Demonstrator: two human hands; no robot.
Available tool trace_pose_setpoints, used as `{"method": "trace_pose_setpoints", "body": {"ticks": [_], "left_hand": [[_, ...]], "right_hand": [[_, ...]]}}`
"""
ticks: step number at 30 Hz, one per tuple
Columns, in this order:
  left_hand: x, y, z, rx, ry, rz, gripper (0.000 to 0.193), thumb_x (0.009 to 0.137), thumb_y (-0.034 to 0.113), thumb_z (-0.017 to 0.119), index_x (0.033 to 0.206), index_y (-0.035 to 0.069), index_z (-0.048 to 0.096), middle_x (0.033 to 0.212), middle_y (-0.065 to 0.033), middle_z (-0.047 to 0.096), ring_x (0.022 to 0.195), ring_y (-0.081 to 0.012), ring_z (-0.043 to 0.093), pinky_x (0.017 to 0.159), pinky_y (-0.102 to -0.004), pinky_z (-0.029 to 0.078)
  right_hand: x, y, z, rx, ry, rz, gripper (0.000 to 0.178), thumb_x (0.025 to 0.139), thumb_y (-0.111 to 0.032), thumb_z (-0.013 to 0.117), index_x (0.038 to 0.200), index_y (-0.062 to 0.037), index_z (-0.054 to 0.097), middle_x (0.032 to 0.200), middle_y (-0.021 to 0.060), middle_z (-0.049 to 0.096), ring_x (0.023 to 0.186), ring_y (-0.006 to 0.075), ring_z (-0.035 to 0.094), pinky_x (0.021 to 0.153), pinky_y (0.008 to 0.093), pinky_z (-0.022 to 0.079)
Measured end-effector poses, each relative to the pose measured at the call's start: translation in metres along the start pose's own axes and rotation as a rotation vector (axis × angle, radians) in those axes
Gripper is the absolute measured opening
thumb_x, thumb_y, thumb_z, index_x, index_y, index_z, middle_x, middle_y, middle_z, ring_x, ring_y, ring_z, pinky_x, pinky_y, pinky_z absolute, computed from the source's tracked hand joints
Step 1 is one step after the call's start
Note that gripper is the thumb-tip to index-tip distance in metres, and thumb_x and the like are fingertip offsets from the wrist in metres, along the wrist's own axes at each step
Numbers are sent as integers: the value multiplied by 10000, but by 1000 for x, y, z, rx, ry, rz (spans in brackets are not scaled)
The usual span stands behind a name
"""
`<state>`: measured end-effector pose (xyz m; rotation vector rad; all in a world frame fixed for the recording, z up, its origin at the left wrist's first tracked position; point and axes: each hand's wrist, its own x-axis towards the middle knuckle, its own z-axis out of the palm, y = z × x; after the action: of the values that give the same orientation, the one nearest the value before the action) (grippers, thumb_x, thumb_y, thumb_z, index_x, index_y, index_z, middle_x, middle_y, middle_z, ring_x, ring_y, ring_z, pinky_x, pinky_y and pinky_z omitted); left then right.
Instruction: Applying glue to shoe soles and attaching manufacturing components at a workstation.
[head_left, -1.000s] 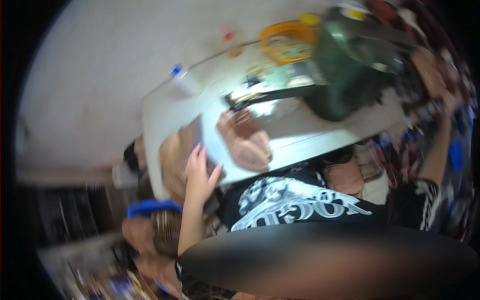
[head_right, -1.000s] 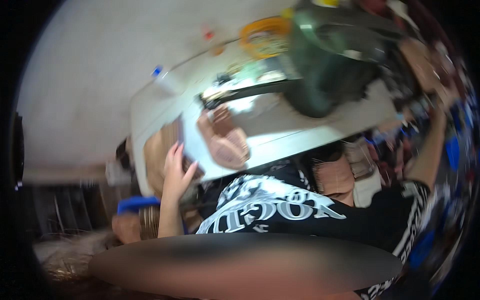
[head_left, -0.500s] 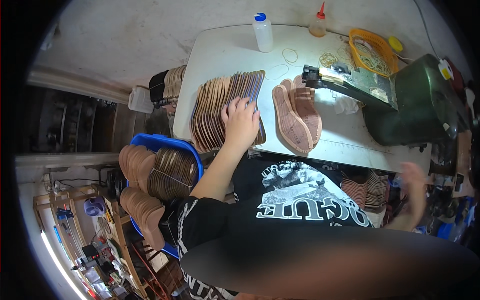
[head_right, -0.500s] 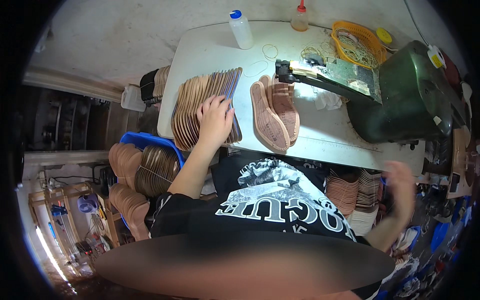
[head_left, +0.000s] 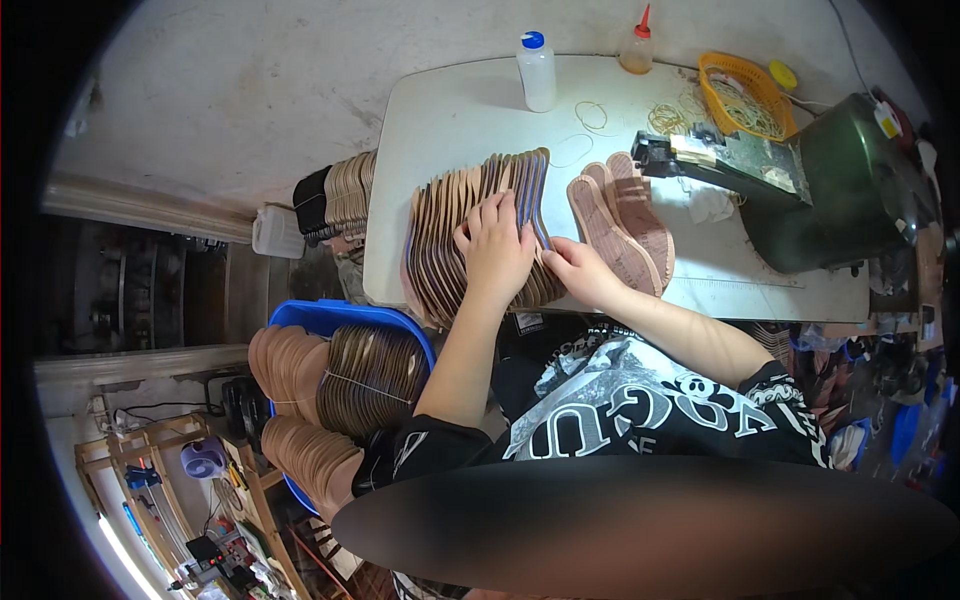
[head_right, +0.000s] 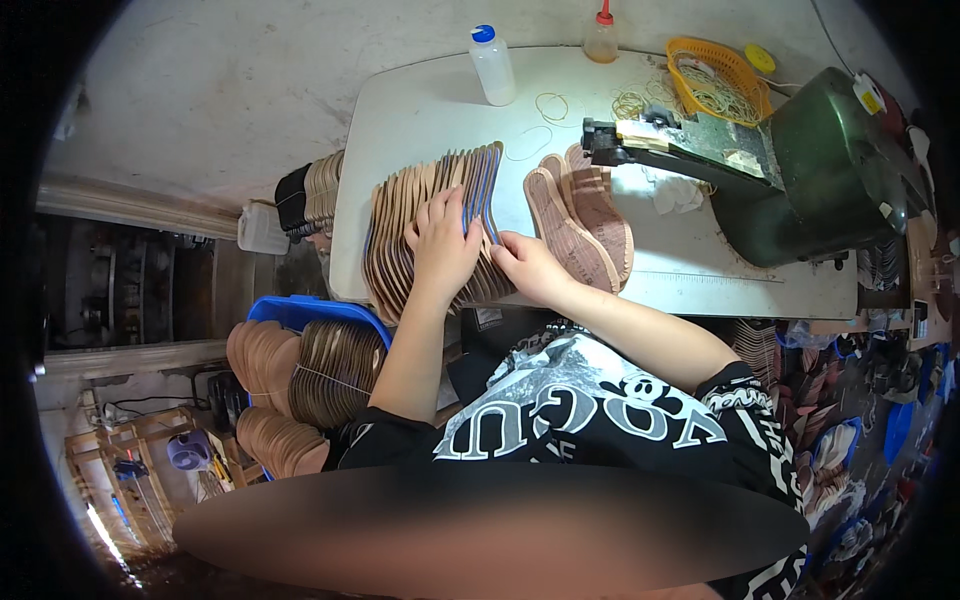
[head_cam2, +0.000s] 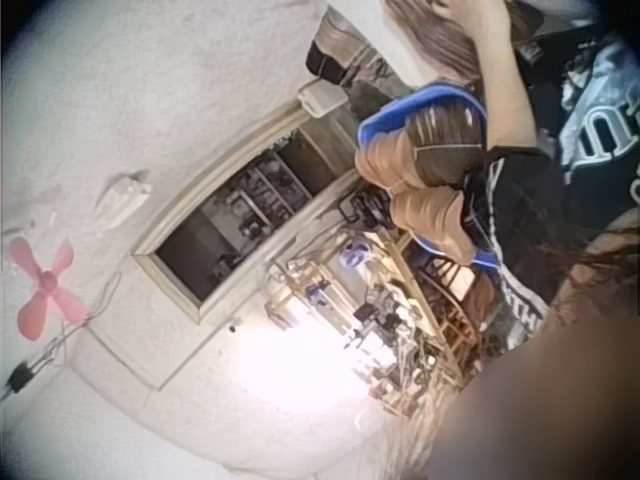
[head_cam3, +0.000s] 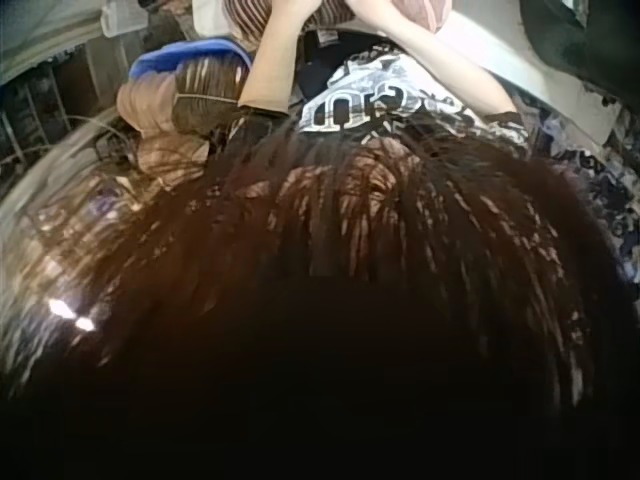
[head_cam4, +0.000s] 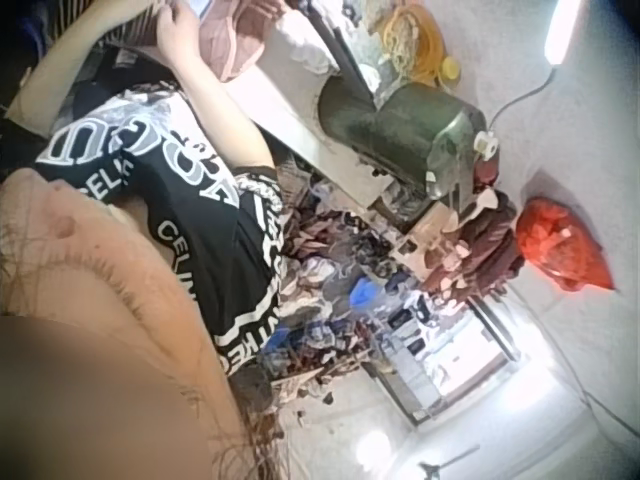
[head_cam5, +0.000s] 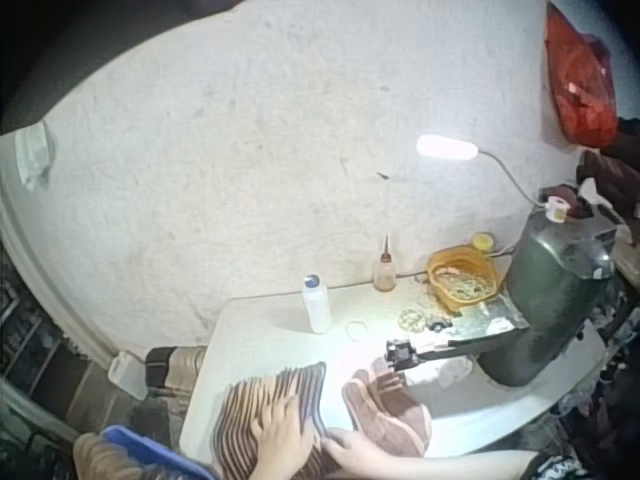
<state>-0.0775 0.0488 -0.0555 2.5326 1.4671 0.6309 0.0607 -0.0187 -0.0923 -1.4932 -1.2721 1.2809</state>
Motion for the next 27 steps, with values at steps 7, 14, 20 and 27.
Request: {"method": "trace_pose_setpoints", "body": {"ticks": [7,14,20,27], "left_hand": [[0,1,0,-20,27,-22,486,823,244,604,1254,37,514,1299,-161,456,1258,-313,357,1016,-517,239],[19,38,-20,-1664,-177,-394,431,923,311,595,1223,13,510,1192,-122,545,1088,-195,505,933,-334,406],[33,97,-27,-2070,-433,-342,196,906,151,616,1055,27,588,925,-45,667,780,-86,636,716,-239,526],[38,114,-21,-1671,-177,-176,222,878,123,660,1045,-9,601,960,-61,665,835,-93,607,772,-223,480]], "right_hand": [[-37,-49,-37,-334,167,-254,180,907,-117,523,842,50,537,662,225,523,605,393,492,565,398,422],[-91,-80,-82,-164,-60,-292,188,947,-145,517,922,30,582,666,102,539,590,173,516,556,338,404],[-62,-59,-96,868,-361,-137,358,963,-321,536,1093,8,588,1043,85,639,956,142,607,865,301,488],[-53,-64,-139,636,-372,64,299,917,-320,623,935,-25,669,792,-20,634,695,37,570,605,184,467]]}}
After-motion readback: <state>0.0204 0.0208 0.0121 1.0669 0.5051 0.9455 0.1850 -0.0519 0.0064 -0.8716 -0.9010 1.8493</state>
